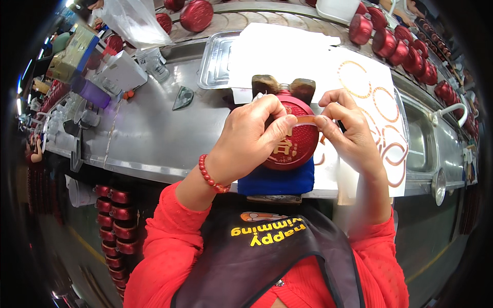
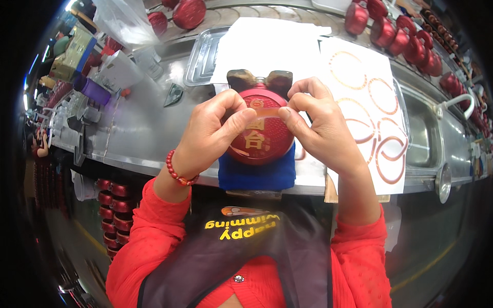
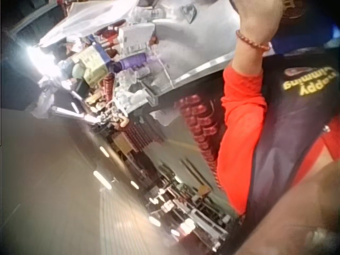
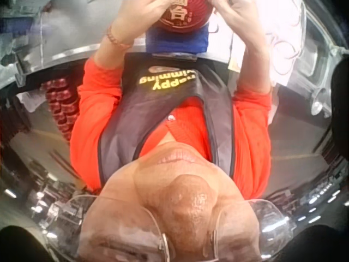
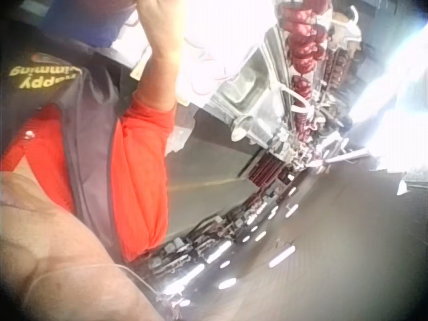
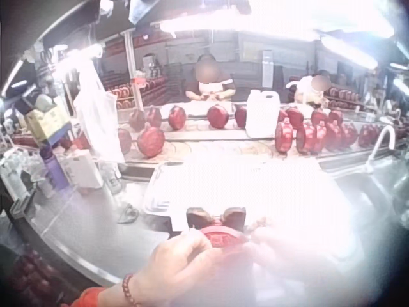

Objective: The person applies gold decorative rings and stickers to red ceramic bottles. They wipe the bottle surface with a cloth, place a ring around the neck, and affix a gold label to the front. The process is repeated for multiple bottles on a stainless steel workbench.

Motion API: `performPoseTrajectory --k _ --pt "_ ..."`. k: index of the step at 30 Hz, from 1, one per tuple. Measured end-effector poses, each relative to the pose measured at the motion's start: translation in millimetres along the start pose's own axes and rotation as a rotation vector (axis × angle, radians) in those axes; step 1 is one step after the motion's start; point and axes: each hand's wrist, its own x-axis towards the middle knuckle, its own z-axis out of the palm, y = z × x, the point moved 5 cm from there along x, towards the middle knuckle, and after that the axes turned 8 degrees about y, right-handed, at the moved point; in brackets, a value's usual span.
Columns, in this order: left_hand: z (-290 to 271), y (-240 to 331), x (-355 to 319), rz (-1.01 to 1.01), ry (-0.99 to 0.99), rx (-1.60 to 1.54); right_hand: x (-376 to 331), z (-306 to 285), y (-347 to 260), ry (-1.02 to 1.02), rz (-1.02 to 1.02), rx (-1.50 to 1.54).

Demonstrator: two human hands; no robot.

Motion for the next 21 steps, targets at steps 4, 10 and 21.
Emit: performPoseTrajectory --k 4,10,21 --pt "-7 -14 12 0.203 0.214 0.317 12 17 10 0.107 -0.111 -0.198" --pt "-3 -45 29 0.190 0.266 0.451 24 29 22 0.188 -0.131 -0.297" --pt "-5 -53 38 0.166 0.220 0.421 16 26 28 0.223 -0.142 -0.155"
